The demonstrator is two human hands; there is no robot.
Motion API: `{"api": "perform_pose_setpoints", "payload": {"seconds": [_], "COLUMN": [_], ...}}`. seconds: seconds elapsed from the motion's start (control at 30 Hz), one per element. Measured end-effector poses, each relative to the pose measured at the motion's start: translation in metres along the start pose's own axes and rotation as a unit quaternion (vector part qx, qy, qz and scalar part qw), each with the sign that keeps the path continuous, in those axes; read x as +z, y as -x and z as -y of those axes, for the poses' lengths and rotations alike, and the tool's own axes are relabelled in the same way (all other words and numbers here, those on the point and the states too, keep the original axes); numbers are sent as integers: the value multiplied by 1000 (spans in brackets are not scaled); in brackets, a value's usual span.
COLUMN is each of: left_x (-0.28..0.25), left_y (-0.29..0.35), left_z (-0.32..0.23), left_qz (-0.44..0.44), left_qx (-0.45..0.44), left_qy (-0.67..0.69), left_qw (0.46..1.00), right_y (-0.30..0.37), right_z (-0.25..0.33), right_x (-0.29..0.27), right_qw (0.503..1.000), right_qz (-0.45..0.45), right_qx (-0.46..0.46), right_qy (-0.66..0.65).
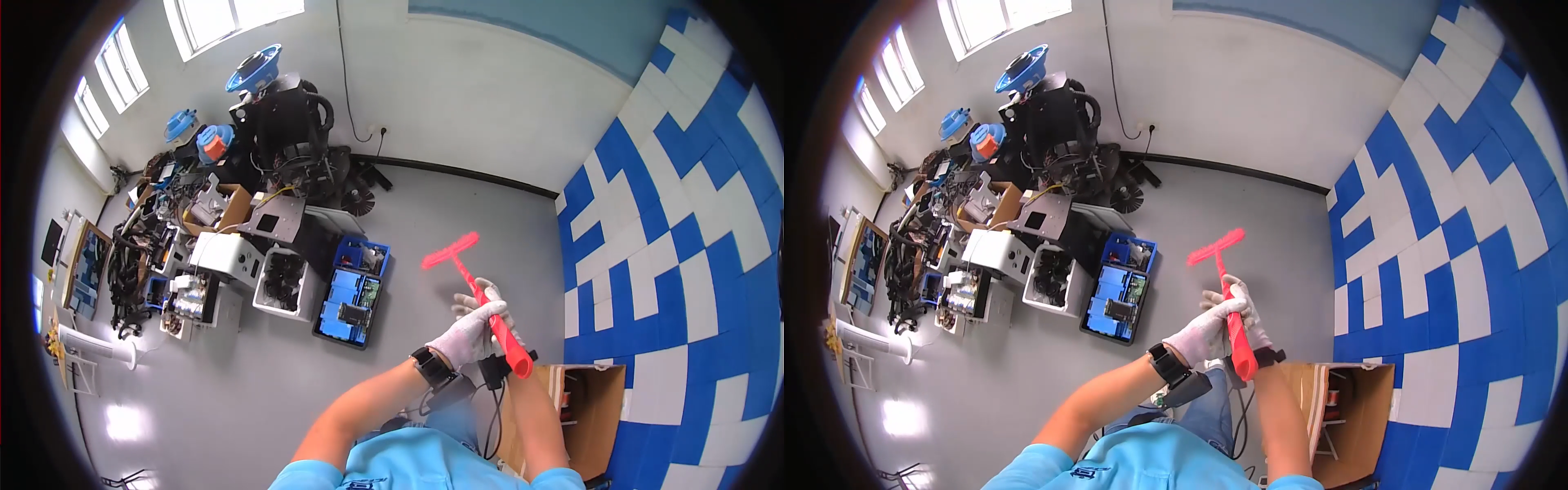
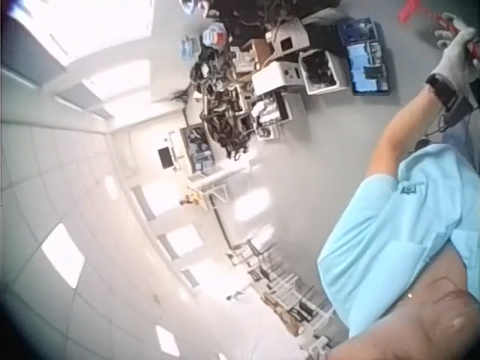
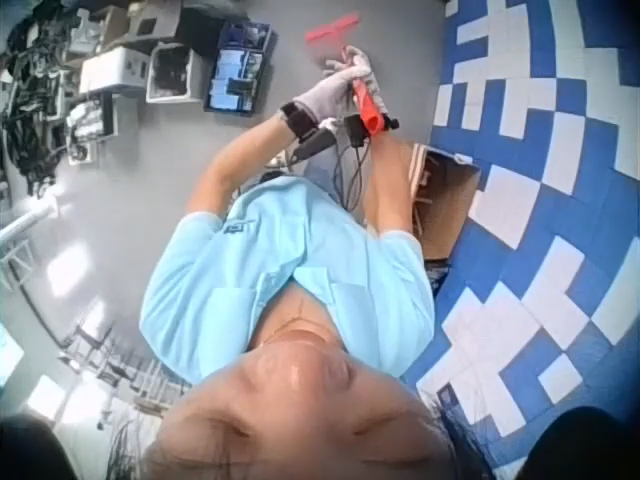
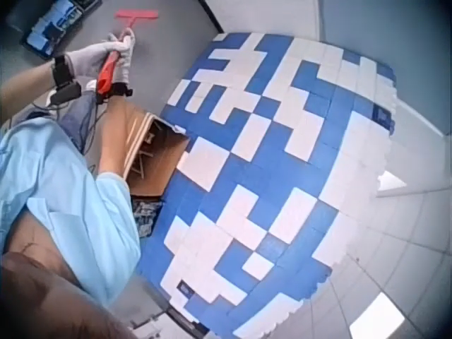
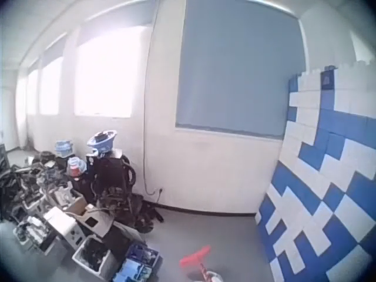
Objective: The person sweeps debris into a dustpan with a broom, moves a white machine and several cardboard boxes, transfers metal rails and a crate of cables into a box, and sweeps a corner of the room.
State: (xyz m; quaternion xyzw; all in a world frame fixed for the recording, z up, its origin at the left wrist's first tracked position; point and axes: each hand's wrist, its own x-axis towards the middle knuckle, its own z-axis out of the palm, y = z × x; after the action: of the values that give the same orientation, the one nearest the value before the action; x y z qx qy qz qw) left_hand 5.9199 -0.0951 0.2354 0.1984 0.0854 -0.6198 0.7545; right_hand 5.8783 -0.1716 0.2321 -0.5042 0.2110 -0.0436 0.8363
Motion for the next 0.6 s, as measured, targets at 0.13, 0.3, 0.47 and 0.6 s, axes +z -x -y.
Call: {"api": "perform_pose_setpoints", "payload": {"seconds": [0.13, 0.3, 0.47, 0.6], "left_x": [-22, -32, -114, -58], "left_y": [-76, -167, -205, -186], "left_z": [-44, -75, -83, -99], "left_qz": [-4, -182, -62, -157], "left_qx": [-63, -79, -198, -265], "left_qy": [-37, -124, -116, -278], "left_qw": [997, 972, 971, 910], "right_y": [-65, -118, -176, -219], "right_z": [28, 66, 76, 80], "right_x": [-95, -168, -205, -217], "right_qw": [992, 982, 972, 963], "right_qz": [-45, -60, -56, -43], "right_qx": [80, 108, 172, 171], "right_qy": [91, 145, 150, 202]}}
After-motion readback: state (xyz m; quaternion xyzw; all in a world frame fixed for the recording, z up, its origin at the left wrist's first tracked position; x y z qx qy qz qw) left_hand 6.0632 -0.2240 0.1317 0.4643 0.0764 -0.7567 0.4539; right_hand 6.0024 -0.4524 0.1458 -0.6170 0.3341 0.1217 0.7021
